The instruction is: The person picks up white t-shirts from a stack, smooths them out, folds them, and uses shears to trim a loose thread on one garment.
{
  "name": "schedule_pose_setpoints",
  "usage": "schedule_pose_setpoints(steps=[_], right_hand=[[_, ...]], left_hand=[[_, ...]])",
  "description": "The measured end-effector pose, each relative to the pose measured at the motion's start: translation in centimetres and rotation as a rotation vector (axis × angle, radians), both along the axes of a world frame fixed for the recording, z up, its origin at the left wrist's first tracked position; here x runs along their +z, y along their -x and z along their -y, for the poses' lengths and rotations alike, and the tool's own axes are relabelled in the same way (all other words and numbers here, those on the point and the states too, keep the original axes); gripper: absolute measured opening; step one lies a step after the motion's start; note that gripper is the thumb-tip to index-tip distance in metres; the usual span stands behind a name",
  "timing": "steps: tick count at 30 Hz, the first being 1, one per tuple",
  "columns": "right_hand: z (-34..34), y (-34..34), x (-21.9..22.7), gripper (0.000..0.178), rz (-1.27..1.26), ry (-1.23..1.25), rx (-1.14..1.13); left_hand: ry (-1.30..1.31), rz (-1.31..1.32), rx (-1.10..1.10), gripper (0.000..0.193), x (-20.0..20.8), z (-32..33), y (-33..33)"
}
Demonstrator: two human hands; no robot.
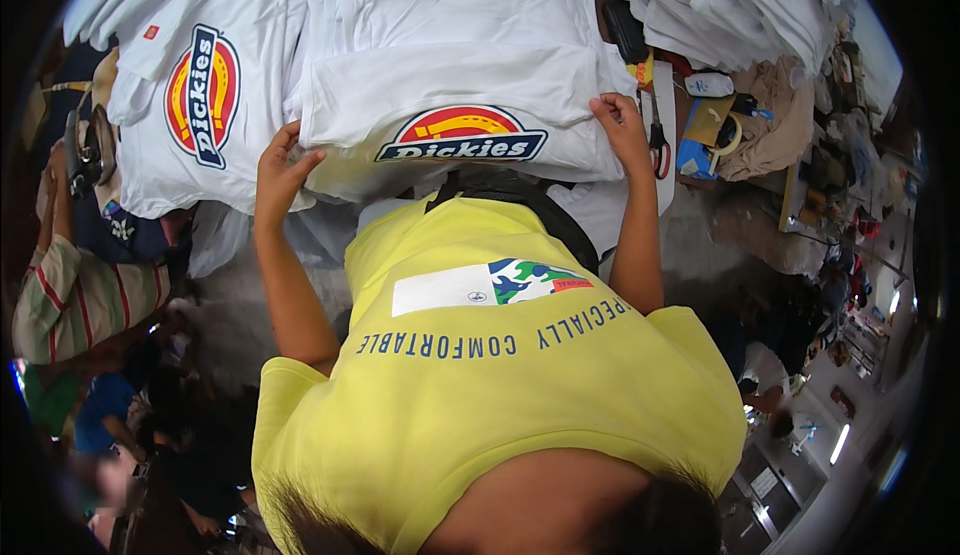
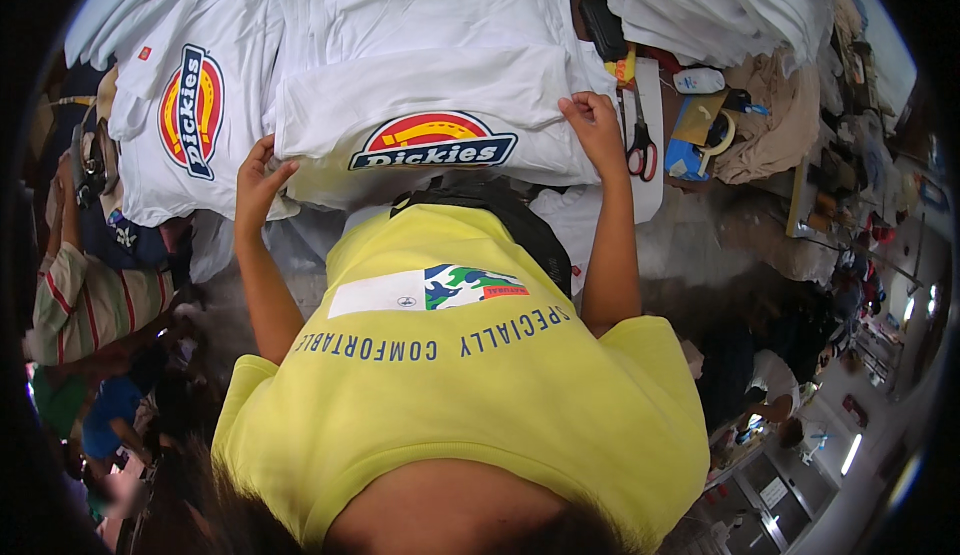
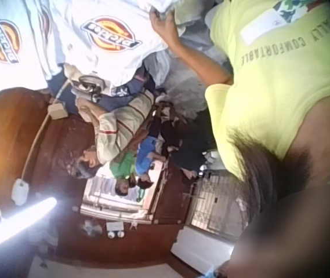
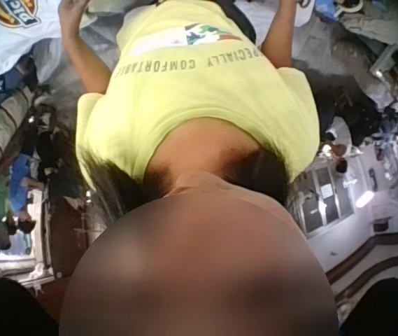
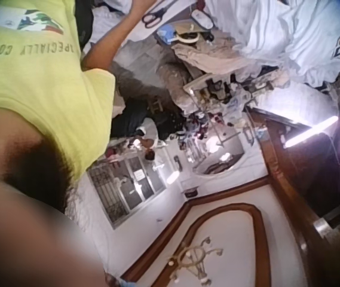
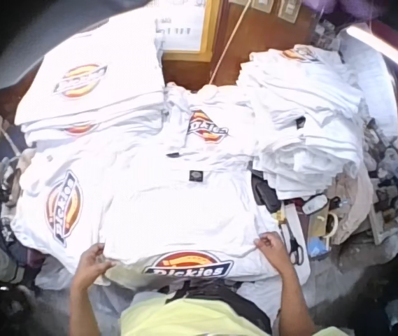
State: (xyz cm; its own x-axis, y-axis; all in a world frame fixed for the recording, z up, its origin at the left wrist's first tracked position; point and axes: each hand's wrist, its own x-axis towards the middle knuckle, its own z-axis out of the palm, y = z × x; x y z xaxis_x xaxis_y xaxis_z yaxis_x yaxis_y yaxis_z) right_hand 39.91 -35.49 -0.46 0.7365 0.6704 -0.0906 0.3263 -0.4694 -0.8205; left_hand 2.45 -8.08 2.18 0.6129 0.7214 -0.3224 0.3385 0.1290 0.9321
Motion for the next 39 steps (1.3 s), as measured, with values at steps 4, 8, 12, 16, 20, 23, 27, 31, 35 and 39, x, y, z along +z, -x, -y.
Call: schedule_pose_setpoints(steps=[4,8,12,16,20,23,27,31,35,39], right_hand=[[0.1,-0.4,-0.3,0.039,0.059,0.081,0.077],[0.0,-1.1,0.4,0.042,0.058,0.180,0.157],[-0.4,-1.2,1.4,0.043,0.006,0.170,0.207],[-0.7,-1.4,2.2,0.042,0.149,0.156,0.325],[-0.4,-1.3,5.1,0.034,-0.406,-0.302,0.179],[1.1,-1.0,6.1,0.030,-1.085,-0.776,0.059],[1.3,0.4,4.3,0.042,-1.121,-0.152,0.293],[3.8,-0.6,3.4,0.056,-1.097,-0.336,0.748],[3.2,3.3,11.0,0.070,-1.078,-1.043,0.328],[1.5,4.2,7.3,0.053,-1.134,-0.187,0.689]], left_hand=[[0.003,0.012,0.001,0.038,-0.5,-0.1,0.0],[-0.104,-0.077,-0.079,0.038,0.3,-0.4,-0.5],[-0.360,-0.160,-0.155,0.040,0.1,-1.1,-1.1],[-0.852,-0.252,-0.314,0.037,-0.2,-2.1,-2.3],[-0.150,0.027,-0.142,0.024,1.9,-2.9,-2.8],[0.409,0.563,-0.047,0.034,4.0,-2.1,-2.8],[0.445,-0.101,-0.479,0.053,0.4,-1.1,-2.2],[0.554,0.632,-0.352,0.058,3.0,-0.7,-0.6],[0.586,0.956,-0.328,0.068,7.5,-0.5,0.6],[0.449,0.668,-0.431,0.072,4.2,0.3,0.2]])
